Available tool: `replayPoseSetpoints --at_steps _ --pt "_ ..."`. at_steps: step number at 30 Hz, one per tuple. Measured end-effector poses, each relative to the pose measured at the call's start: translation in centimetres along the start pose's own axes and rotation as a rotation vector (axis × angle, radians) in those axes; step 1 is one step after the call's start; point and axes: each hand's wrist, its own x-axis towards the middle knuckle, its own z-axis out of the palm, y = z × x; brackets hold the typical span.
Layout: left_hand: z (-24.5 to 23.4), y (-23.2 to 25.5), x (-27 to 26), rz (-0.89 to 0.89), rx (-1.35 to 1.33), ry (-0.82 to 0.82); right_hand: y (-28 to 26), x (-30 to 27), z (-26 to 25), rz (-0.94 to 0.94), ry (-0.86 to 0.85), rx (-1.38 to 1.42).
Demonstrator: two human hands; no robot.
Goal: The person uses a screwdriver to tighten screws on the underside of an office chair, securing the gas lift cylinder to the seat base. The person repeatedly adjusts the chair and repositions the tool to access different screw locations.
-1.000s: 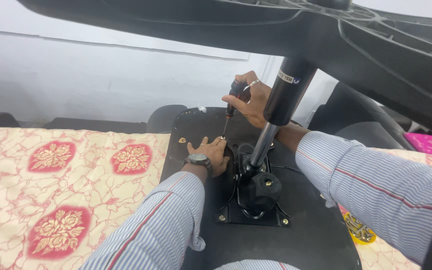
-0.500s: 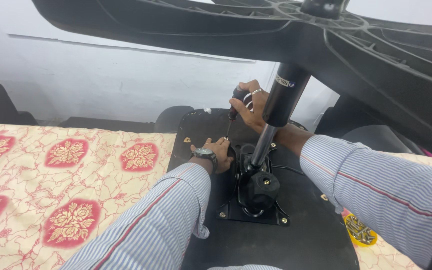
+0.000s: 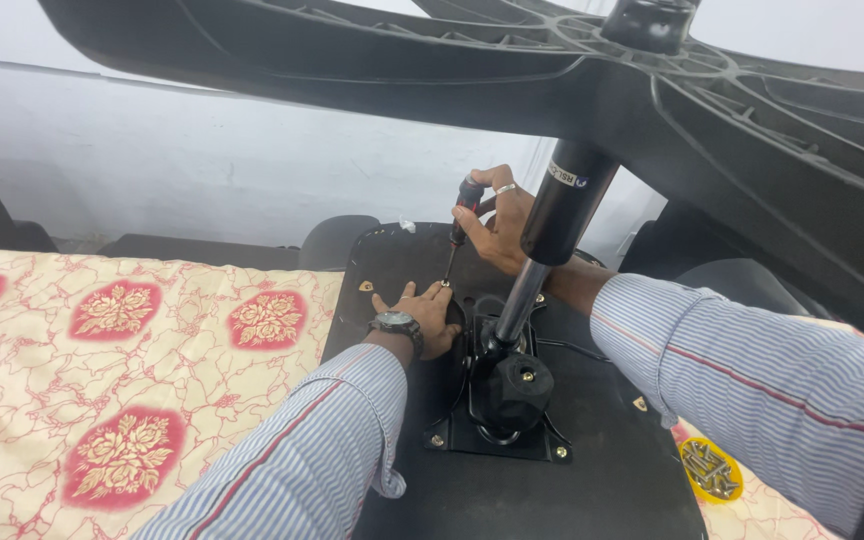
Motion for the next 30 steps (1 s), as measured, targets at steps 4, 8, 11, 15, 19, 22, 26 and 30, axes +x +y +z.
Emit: replayPoseSetpoints --at_steps 4,8,11,15,19,22,26,30 --pt "0.2 0.0 0.1 0.004 -0.001 0.004 0.1 0.1 -0.2 -0.105 0.022 0.034" --pt "0.2 -0.1 0.2 0.007 -0.002 -0.007 0.4 0.0 -0.3 0.047 0.006 0.071" --pt "0.2 -0.2 0.2 0.002 -0.003 -0.017 0.4 0.0 -0.3 0.038 0.037 0.059" --pt "0.0 -0.2 0.2 0.011 0.004 -0.026 0.4 -0.3 -0.3 -0.038 0.059 0.073" --pt "0.0 -0.5 0.4 0.031 -0.01 -0.015 0.5 0.0 -0.1 0.04 0.03 0.089" --pt "0.6 -1.2 0.4 0.05 -0.036 0.026 0.7 0.1 0.3 0.029 0.06 0.121" --pt "0.8 -0.9 0.2 0.031 -0.037 0.035 0.8 0.2 0.4 0.04 0.089 0.043" --pt "0.7 -1.1 0.3 0.046 -0.03 0.041 1.5 -0.2 0.7 0.019 0.108 0.067"
